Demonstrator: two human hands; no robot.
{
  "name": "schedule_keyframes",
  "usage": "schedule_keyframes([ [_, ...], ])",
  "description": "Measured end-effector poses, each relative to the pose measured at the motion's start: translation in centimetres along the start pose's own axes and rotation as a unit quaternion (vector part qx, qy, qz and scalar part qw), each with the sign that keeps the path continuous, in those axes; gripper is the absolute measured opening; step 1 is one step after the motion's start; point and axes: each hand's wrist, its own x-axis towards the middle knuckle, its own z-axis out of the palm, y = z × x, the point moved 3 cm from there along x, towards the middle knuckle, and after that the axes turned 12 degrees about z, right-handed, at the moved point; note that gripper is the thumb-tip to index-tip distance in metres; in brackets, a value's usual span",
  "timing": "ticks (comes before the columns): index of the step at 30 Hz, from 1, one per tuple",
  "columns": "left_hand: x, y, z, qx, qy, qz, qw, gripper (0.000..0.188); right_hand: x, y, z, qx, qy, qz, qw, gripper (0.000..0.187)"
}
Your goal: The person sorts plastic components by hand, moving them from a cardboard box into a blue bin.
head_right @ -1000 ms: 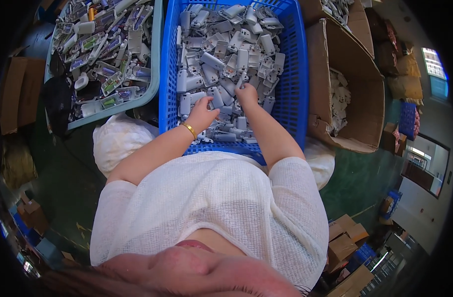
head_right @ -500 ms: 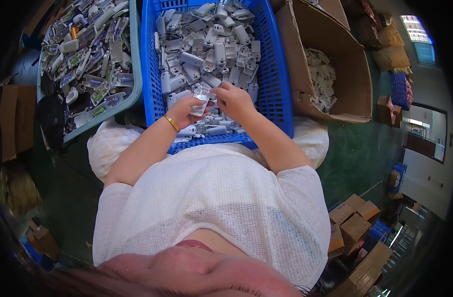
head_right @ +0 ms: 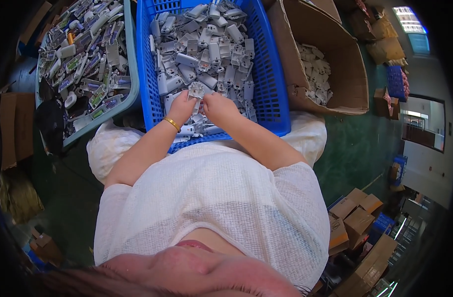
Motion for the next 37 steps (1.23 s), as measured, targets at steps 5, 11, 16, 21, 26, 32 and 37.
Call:
schedule_keyframes([
  [5, -0.2, -0.3, -0.2, 0.125, 0.010, 0.019, 0.992, 0.022, 0.4, -0.5, 0.5, -0.001, -0.003, 0.015, 1.000, 0.018],
  [11, 0.0, -0.9, -0.4, 0.156, 0.058, -0.022, 0.986, 0.021, 0.8, -1.1, 2.1, 0.048, 0.028, 0.008, 0.998, 0.018],
  [16, 0.0, -1.4, -0.5, 0.105, 0.084, -0.054, 0.989, 0.020, 1.9, -0.8, 2.7, 0.100, 0.014, 0.065, 0.993, 0.022],
  [21, 0.3, -3.2, -0.1, 0.007, 0.081, -0.082, 0.993, 0.019, 1.6, -1.0, 1.4, 0.086, 0.003, 0.018, 0.996, 0.022],
  [26, 0.3, -3.3, 0.2, 0.090, 0.078, -0.012, 0.993, 0.017, 1.1, -1.2, 0.8, 0.048, 0.005, -0.002, 0.999, 0.022],
  [32, 0.0, -0.6, 0.0, 0.029, 0.051, -0.050, 0.997, 0.018, 1.0, -0.9, 1.1, 0.009, 0.015, 0.003, 1.000, 0.022],
  [37, 0.7, -4.8, 0.4, 0.082, 0.052, -0.076, 0.992, 0.019, 1.0, -1.3, 2.4, 0.038, 0.030, 0.020, 0.999, 0.021],
])
